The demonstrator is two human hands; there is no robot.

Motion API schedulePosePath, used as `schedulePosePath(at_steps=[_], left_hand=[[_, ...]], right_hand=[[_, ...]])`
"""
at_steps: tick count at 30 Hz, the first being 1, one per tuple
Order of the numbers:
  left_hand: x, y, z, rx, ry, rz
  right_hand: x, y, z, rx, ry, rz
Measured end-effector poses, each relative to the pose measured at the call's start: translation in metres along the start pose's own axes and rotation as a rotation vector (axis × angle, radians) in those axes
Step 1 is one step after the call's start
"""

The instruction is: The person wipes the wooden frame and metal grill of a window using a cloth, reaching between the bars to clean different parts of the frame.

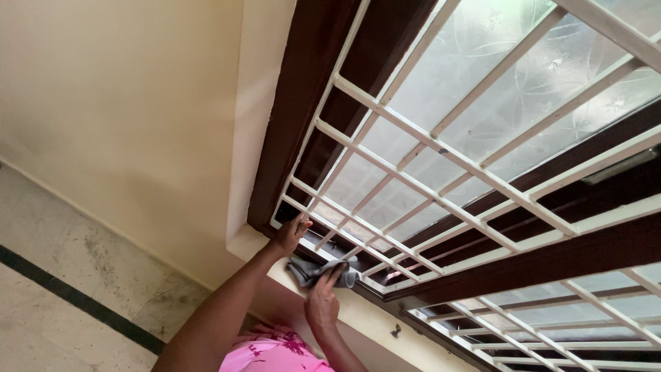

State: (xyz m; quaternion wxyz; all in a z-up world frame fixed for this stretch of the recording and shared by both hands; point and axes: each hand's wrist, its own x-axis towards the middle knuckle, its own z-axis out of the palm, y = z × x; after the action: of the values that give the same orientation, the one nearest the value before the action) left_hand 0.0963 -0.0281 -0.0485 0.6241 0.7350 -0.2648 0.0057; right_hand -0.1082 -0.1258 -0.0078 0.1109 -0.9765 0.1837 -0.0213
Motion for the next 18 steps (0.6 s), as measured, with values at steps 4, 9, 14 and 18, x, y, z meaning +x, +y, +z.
schedulePosePath(at_steps=[4,9,14,18], left_hand=[[-0.007,0.001,0.006,-0.081,0.017,0.000],[-0.005,0.005,0.011,-0.069,0.098,-0.045],[-0.007,0.009,0.008,0.054,0.082,-0.073],[-0.007,0.018,0.008,-0.048,0.095,-0.057]], right_hand=[[-0.003,0.001,-0.017,-0.090,-0.016,-0.028],[-0.026,0.037,-0.036,-0.216,0.013,0.025],[-0.036,0.092,0.000,-0.051,0.266,0.048],[-0.002,0.105,0.015,0.100,0.637,-0.073]])
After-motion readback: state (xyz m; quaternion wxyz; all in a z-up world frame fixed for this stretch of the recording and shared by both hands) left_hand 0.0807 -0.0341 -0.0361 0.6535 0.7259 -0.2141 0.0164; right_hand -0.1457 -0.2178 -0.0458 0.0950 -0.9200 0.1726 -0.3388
